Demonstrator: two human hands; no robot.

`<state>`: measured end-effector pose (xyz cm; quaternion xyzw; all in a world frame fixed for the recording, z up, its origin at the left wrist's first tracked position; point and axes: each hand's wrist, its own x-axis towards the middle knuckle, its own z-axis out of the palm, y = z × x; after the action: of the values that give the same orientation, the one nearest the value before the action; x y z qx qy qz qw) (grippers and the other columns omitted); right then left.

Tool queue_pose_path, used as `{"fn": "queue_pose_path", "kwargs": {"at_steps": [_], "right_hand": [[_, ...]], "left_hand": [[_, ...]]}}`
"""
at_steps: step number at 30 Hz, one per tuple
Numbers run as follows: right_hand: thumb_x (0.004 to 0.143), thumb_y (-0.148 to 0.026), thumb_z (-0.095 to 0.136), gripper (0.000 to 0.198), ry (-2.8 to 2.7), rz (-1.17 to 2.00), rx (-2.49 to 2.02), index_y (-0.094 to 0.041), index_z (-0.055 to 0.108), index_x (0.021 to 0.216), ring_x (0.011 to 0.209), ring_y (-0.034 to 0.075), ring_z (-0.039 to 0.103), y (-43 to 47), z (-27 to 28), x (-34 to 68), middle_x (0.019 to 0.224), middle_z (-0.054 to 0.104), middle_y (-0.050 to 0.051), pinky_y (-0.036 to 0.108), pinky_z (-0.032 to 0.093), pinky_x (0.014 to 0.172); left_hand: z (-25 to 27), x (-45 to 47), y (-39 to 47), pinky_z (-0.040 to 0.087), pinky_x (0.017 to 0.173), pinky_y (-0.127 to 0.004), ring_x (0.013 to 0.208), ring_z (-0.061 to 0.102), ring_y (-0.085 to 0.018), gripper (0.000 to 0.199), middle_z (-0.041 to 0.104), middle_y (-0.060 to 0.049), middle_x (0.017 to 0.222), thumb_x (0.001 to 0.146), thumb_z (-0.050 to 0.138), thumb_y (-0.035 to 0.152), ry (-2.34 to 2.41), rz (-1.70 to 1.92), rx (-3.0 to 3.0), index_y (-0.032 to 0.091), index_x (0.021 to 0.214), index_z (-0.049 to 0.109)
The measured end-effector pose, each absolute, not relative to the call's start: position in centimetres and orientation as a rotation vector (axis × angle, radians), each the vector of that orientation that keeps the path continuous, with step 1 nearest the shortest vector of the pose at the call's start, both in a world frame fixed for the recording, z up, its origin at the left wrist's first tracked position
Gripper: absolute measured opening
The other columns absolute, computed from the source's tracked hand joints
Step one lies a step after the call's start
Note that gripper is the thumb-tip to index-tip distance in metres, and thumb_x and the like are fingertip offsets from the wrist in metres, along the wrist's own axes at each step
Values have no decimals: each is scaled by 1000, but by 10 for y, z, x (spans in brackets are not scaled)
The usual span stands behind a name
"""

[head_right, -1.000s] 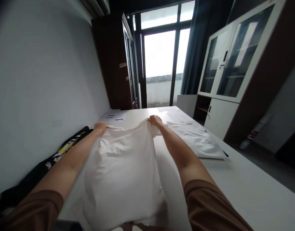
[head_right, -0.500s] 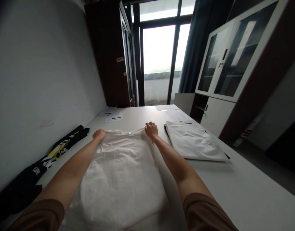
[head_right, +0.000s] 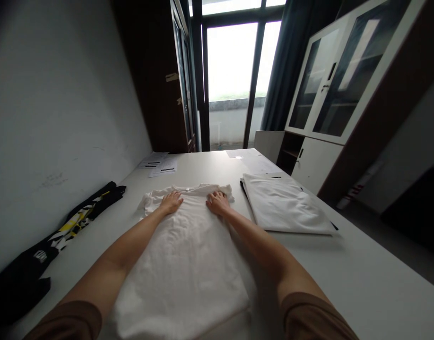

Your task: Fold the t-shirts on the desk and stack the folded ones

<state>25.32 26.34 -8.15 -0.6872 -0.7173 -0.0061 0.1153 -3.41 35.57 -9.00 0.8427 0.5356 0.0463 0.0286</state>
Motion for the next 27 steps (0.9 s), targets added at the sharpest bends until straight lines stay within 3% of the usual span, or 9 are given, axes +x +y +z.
{"fn": "queue_pose_path", "kwargs": {"at_steps": [5, 10, 14, 18, 22, 27], "right_hand": [[101, -57, 47, 51, -1968, -36, -2128, -28, 58, 142, 144, 37, 35, 255, -86, 262, 151, 51, 14, 62, 23, 116], [105, -51, 38, 53, -1725, -49, -2235, -24, 52, 148, 142, 35, 39, 258, -88, 286, 153, 50, 17, 56, 26, 116], [104, -46, 41, 51, -1544, -45, -2300, -18, 57, 144, 131, 33, 49, 269, -88, 310, 140, 59, 20, 47, 33, 111], [97, -43, 55, 40, -1430, -97, -2304, -16, 66, 125, 126, 34, 51, 282, -88, 319, 130, 62, 22, 43, 38, 106], [95, -31, 54, 24, -1340, -30, -2170, -19, 67, 111, 108, 28, 60, 291, -87, 320, 111, 68, 15, 36, 42, 96], [92, -29, 50, 25, -976, 123, -1949, -20, 63, 112, 85, 24, 63, 293, -86, 338, 90, 68, 7, 32, 45, 82]], "left_hand": [[-96, -45, 376, 21, 122, -58, 154, 26, -34, 61, 30, -14, 169, 107, 28, 53, 1757, 155, 2488, 22, 159, 37], [-91, -47, 378, 22, 123, -56, 154, 29, -33, 57, 35, -14, 166, 106, 34, 48, 1776, 242, 2478, 21, 156, 43], [-81, -38, 363, 24, 124, -51, 150, 34, -31, 50, 42, -16, 162, 106, 39, 40, 1730, 361, 2563, 16, 148, 51], [-72, -11, 337, 26, 125, -43, 148, 38, -26, 43, 44, -10, 161, 105, 46, 38, 1546, 439, 2700, 22, 143, 57], [-63, 25, 293, 32, 123, -46, 144, 45, -28, 39, 52, -12, 154, 103, 53, 38, 1087, 469, 2832, 21, 137, 63], [-48, 53, 210, 32, 124, -48, 148, 42, -30, 48, 49, -13, 157, 102, 57, 47, 652, 334, 2870, 22, 143, 58]]}}
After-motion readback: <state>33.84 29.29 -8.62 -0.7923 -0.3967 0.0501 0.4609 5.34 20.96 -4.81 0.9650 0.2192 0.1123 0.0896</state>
